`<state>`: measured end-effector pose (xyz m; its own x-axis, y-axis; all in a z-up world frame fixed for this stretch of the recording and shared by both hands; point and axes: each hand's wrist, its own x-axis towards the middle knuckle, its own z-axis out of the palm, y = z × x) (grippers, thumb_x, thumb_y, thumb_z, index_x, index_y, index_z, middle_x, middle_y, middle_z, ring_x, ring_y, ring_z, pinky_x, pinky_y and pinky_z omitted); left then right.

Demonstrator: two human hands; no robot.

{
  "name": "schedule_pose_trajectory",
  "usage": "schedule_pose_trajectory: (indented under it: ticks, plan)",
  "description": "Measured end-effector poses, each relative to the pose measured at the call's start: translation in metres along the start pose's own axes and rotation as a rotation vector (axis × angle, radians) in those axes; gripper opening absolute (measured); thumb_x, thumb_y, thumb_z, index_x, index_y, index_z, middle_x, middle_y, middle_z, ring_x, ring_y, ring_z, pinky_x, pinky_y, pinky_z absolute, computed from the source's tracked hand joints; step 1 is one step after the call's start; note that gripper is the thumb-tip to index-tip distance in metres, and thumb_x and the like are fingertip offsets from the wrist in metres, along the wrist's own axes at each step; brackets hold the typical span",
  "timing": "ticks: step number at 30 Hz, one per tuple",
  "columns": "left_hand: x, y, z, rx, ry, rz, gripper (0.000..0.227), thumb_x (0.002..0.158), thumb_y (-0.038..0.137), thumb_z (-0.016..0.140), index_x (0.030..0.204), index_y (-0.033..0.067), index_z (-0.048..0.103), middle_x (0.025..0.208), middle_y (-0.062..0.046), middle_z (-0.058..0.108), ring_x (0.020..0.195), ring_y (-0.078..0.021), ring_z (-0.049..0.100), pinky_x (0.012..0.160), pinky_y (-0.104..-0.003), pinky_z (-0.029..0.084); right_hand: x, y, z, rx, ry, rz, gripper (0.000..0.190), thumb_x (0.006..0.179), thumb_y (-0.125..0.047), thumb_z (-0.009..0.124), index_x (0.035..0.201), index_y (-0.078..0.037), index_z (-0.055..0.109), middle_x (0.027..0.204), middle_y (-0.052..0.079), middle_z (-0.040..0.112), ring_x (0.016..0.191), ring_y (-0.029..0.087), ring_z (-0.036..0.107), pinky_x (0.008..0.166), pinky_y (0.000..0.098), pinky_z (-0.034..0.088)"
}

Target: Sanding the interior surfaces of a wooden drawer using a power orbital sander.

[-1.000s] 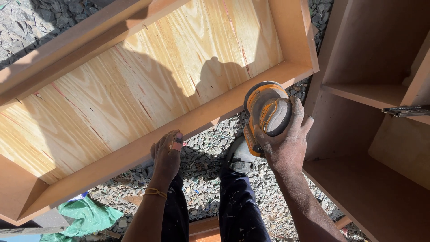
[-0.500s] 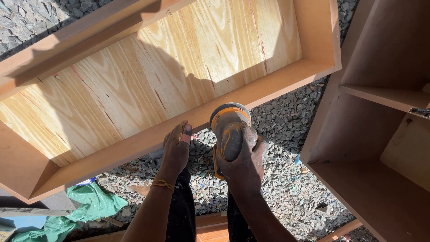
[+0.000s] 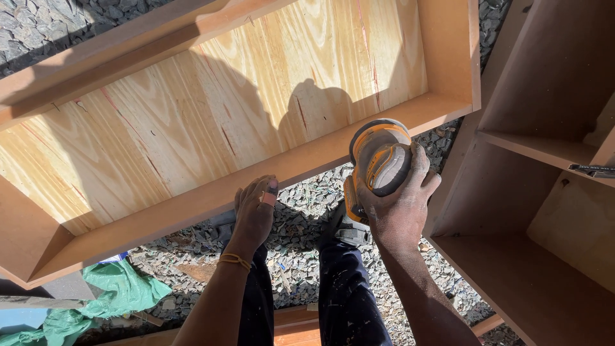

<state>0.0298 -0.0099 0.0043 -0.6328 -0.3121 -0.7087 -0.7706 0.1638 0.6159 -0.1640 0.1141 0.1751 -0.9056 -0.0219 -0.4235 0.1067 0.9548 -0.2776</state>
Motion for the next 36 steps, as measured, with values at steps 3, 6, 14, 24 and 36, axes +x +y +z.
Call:
schedule_pose_trajectory:
  ticks: [3,6,14,24,36]
  plan:
    - [0.003,-0.013,0.004,-0.097,0.005,-0.008,0.055,0.11,0.04,0.021,0.155,0.018,0.041,0.157,-0.014,0.039,0.151,-0.0384,0.026,0.129,-0.057,0.0,-0.029,0.003,0.027,0.059,-0.039,0.014,0.099,0.074,-0.03,0.089,0.153,-0.027,0.029,0.128,0.02,0.038,0.11,0.062,0.059,0.089,0.0793,0.052]
    - [-0.001,-0.002,0.002,-0.119,0.078,-0.05,0.056,0.112,0.046,0.018,0.155,0.0192,0.04,0.15,-0.012,0.044,0.147,-0.0368,0.034,0.129,-0.056,0.011,-0.061,0.019,0.064,-0.02,-0.156,0.035,0.102,0.075,-0.044,0.087,0.155,-0.031,0.023,0.133,0.017,0.036,0.107,0.051,0.066,0.083,0.0687,0.061]
    - [-0.018,0.014,-0.004,-0.15,0.226,-0.12,0.055,0.111,0.049,0.033,0.144,0.0089,0.05,0.133,-0.02,0.051,0.141,-0.0453,0.039,0.124,-0.065,0.017,-0.063,0.014,0.061,-0.07,-0.186,-0.041,0.087,0.078,-0.045,0.084,0.148,-0.024,0.037,0.135,0.021,0.041,0.102,0.05,0.069,0.078,0.0687,0.062]
    - [-0.013,0.024,-0.003,-0.006,0.162,-0.153,0.047,0.106,0.041,0.042,0.14,0.01,0.054,0.138,-0.021,0.052,0.144,-0.0442,0.038,0.126,-0.063,0.013,0.103,0.013,-0.062,-0.104,-0.023,-0.122,0.105,0.086,-0.031,0.091,0.166,-0.032,0.024,0.126,0.027,0.043,0.111,0.056,0.063,0.087,0.0705,0.053]
    - [-0.027,0.034,-0.033,-0.372,0.408,-0.31,0.062,0.102,0.053,0.033,0.125,0.0042,0.062,0.131,-0.014,0.059,0.12,-0.0288,0.058,0.104,-0.042,0.043,0.025,-0.076,0.026,-0.392,-0.481,-0.087,0.1,0.076,-0.032,0.08,0.158,-0.047,0.024,0.125,0.014,0.036,0.091,0.043,0.066,0.078,0.0547,0.059]
